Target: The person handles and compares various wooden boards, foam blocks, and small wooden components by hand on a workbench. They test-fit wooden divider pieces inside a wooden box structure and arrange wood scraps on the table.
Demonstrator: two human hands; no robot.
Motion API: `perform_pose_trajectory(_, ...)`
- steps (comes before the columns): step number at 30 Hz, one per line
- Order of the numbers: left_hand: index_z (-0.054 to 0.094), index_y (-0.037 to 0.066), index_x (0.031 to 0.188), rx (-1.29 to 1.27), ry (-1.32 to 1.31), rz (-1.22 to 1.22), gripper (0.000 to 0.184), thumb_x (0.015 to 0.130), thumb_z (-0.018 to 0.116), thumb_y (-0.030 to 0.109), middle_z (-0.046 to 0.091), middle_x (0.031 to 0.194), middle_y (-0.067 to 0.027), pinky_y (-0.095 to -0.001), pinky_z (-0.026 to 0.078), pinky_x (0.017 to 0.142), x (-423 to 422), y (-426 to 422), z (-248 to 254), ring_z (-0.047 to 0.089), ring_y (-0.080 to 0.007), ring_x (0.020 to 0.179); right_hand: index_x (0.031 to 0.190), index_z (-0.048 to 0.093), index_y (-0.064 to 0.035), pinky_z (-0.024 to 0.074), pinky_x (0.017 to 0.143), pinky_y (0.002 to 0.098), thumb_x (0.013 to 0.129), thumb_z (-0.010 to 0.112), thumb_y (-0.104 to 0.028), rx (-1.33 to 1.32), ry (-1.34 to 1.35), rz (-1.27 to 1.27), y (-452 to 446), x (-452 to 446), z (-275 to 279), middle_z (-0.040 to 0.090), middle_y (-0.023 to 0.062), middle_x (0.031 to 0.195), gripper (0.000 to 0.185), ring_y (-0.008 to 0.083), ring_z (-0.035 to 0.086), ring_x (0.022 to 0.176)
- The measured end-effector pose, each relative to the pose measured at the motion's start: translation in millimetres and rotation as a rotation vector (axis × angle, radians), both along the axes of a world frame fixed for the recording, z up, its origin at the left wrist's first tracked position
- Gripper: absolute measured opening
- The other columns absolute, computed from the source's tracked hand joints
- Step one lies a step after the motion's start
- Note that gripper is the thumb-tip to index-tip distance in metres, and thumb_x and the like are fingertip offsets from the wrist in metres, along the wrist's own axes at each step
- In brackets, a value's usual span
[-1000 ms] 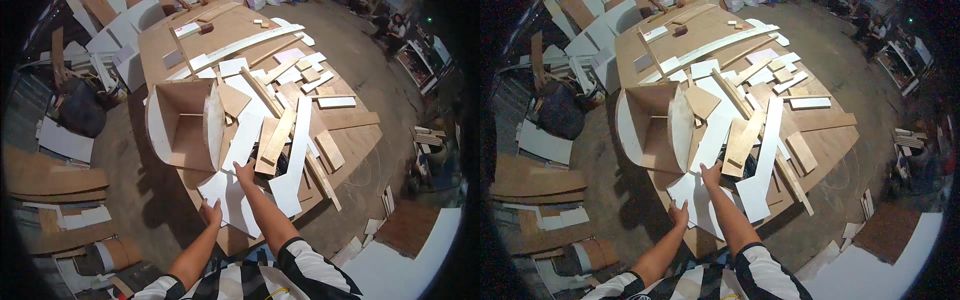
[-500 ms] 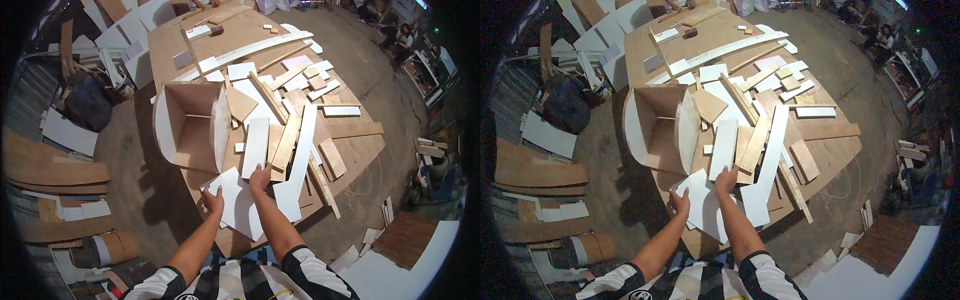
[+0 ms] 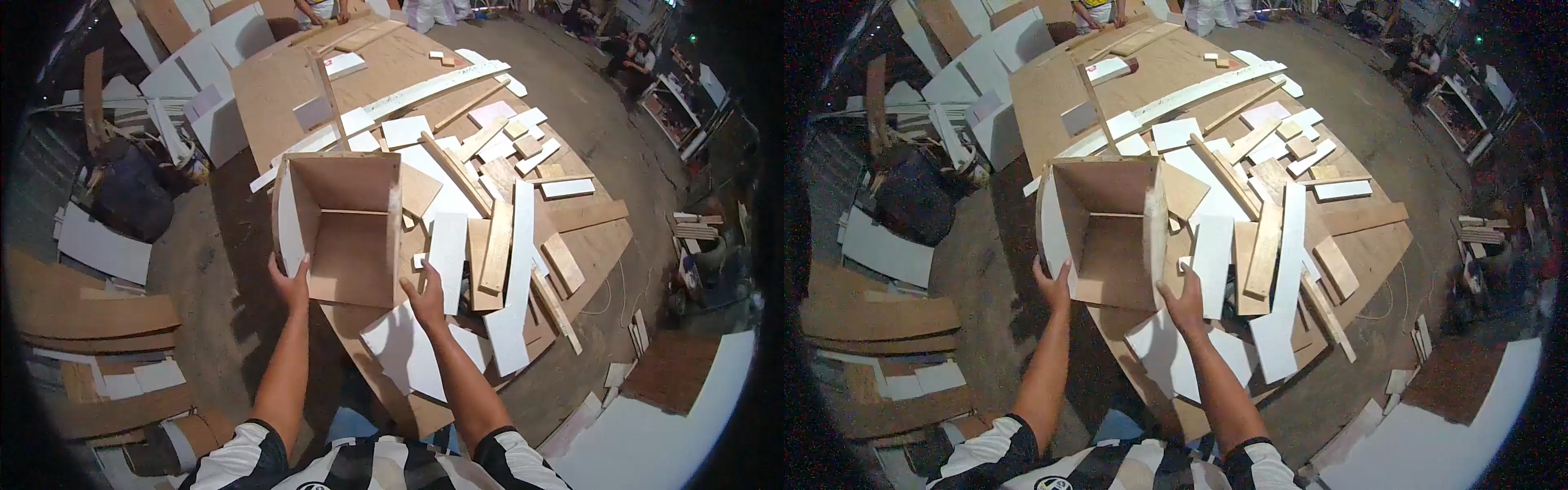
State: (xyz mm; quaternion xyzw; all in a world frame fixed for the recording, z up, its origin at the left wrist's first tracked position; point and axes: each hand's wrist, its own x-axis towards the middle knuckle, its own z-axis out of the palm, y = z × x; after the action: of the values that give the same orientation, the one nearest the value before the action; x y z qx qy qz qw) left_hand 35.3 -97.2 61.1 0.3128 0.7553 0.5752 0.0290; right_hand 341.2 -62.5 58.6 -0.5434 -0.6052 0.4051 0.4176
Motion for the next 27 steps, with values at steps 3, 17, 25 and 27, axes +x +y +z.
perform_pose_trajectory(3, 0.050, -0.013, 0.131, -0.160, -0.131, -0.177, 0.086, 0.074, 0.085, 0.042, 0.060, 0.125, -0.0267, -0.0408, 0.045, 0.100, -31, 20, 34, 0.059, -0.0355, 0.118, 0.143, 0.042, 0.0015, 0.0417, 0.106, 0.0455, 0.079, 0.079, -0.047, -0.091, 0.023, -0.016, 6, -47, 41, 0.053, 0.0273, 0.137, 0.088, 0.0398, 0.053, 0.127)
perform_pose_trajectory(17, 0.061, -0.014, 0.087, -0.503, -0.025, -0.293, 0.040, 0.078, 0.074, 0.024, 0.066, 0.084, -0.0325, -0.0488, 0.053, 0.070, -73, 46, 16, 0.070, -0.0439, 0.081, 0.104, 0.064, 0.0012, 0.0510, 0.080, 0.0446, 0.078, 0.055, -0.008, -0.003, -0.173, -0.410, 31, -105, 15, 0.068, 0.0237, 0.091, 0.029, 0.0420, 0.067, 0.091)
perform_pose_trajectory(25, 0.061, -0.012, 0.082, -0.249, 0.095, -0.243, 0.031, 0.076, 0.076, 0.014, 0.065, 0.079, -0.0315, -0.0493, 0.051, 0.068, -86, 22, 24, 0.068, -0.0462, 0.080, 0.110, 0.066, 0.0011, 0.0507, 0.078, 0.0400, 0.077, 0.056, -0.007, -0.030, -0.073, -0.419, 14, -120, 15, 0.070, 0.0202, 0.088, 0.036, 0.0317, 0.068, 0.085)
perform_pose_trajectory(27, 0.059, -0.011, 0.082, -0.415, 0.068, -0.226, 0.031, 0.076, 0.077, 0.014, 0.064, 0.080, -0.0308, -0.0497, 0.048, 0.068, -104, 6, 37, 0.065, -0.0483, 0.079, 0.113, 0.066, 0.0009, 0.0506, 0.078, 0.0386, 0.077, 0.054, -0.002, -0.122, -0.023, -0.385, 1, -139, 49, 0.069, 0.0162, 0.086, 0.038, 0.0264, 0.068, 0.085)
